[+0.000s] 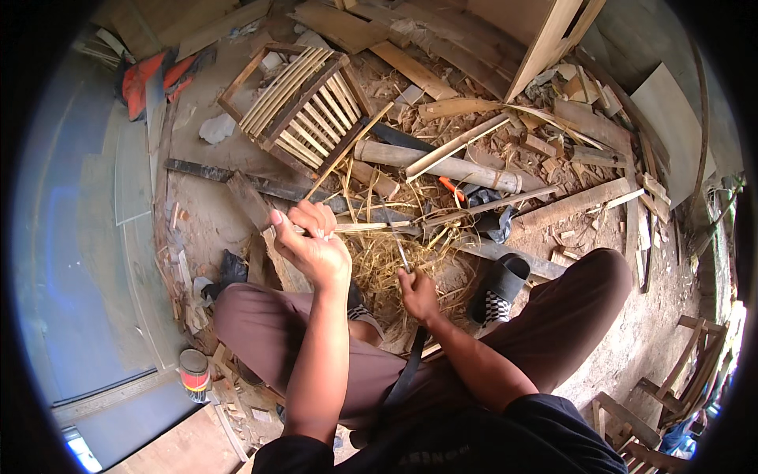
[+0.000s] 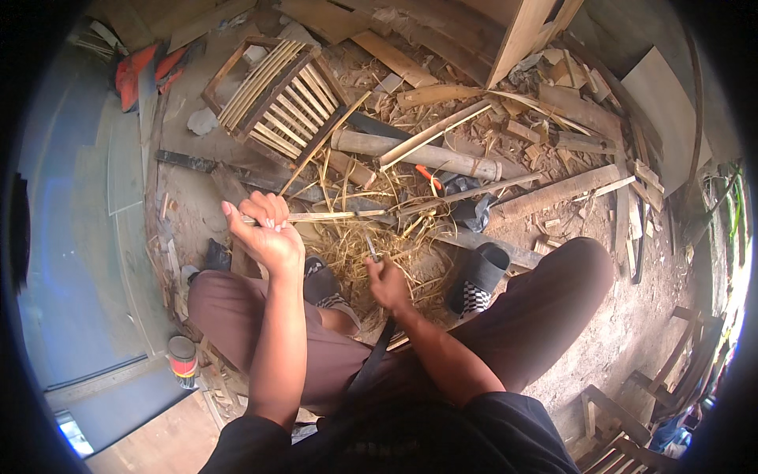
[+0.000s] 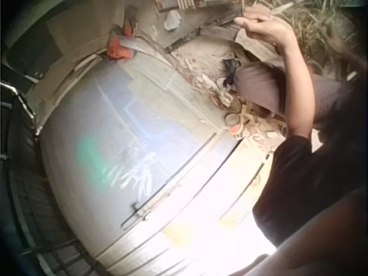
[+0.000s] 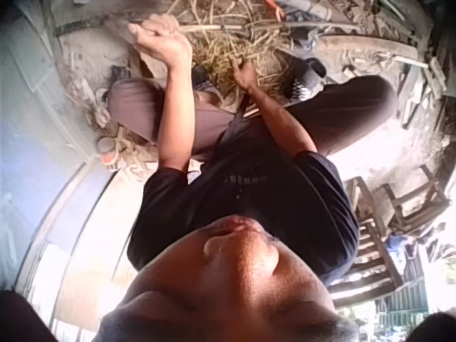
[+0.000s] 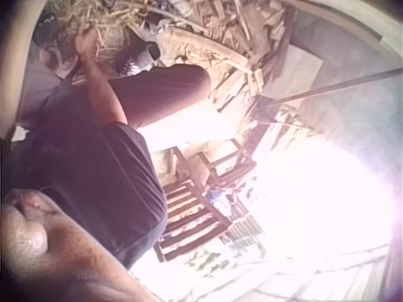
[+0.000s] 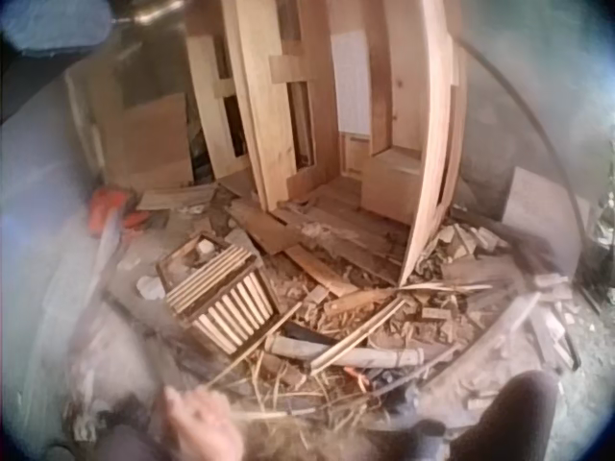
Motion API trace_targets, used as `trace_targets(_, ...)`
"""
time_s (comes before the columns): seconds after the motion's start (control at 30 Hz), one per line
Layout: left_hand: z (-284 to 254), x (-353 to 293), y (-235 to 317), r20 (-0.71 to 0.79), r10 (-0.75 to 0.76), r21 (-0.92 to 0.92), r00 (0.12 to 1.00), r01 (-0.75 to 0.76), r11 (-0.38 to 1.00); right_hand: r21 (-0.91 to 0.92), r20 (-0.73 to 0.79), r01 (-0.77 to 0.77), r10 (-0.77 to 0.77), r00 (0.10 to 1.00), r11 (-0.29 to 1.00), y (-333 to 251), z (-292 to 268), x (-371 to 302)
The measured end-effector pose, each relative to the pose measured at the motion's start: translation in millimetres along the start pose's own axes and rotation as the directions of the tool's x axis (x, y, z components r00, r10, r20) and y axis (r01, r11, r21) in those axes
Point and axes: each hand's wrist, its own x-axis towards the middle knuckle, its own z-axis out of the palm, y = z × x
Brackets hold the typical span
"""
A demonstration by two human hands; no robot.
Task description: The person sits on the floor and uses a knife to shave thin strips from a bamboo stick. They repeatedly scrape the bamboo to produce fine shavings, occasionally pausing to inspect the stick.
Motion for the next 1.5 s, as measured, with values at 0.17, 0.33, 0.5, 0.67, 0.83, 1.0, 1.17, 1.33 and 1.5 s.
trace_targets(0.17, -11.5, 12.2, 4.0, 0.154, 0.021, -0.022, 0.988, -0.018, 1.0, 0.09, 0.125, 0.147, -0.158, 0.979, 0.985, -52.5, -1.4, -14.2)
trace_targets(0.33, -24.1, 19.5, 15.2, 0.209, -0.031, -0.084, 0.978, 0.049, 0.995, 0.104, 0.075, -0.063, 0.055, 0.996, 0.993, 8.2, 5.4, 4.3)
trace_targets(0.5, -19.5, 13.9, 23.6, 0.251, -0.206, -0.251, 0.946, 0.269, 0.93, 0.058, 0.033, 0.069, -0.071, 0.997, 0.996, -10.3, 11.2, 6.3)
trace_targets(0.67, -23.3, 11.9, 26.6, 0.308, -0.294, -0.235, 0.905, 0.371, 0.898, -0.127, 0.153, 0.252, -0.232, 0.961, 0.959, -75.3, 0.5, -9.5)
trace_targets(0.83, -12.4, 3.2, 23.3, 0.199, -0.265, -0.265, 0.943, 0.312, 0.912, -0.055, -0.074, -0.159, 0.155, 0.985, 0.986, 53.2, 22.0, 28.4)
trace_targets(1.0, -0.4, -9.4, 20.1, 0.176, -0.186, -0.215, 0.967, 0.222, 0.951, -0.019, -0.015, -0.036, 0.036, 0.999, 0.999, 3.1, 9.6, 23.8)
trace_targets(1.17, 0.6, -5.7, 16.8, 0.124, -0.164, -0.213, 0.979, 0.188, 0.959, 0.035, 0.064, 0.281, -0.283, 0.957, 0.959, -70.7, 5.9, -4.3)
trace_targets(1.33, -16.1, 5.7, 17.5, 0.061, -0.148, -0.23, 0.987, 0.158, 0.96, -0.06, 0.014, 0.25, -0.25, 0.968, 0.966, -9.6, 29.0, 0.9)
trace_targets(1.5, -30.6, 15.7, 23.9, -0.027, -0.192, -0.258, 0.981, 0.179, 0.949, -0.038, 0.058, 0.27, -0.268, 0.962, 0.962, -46.7, 22.1, -21.3)
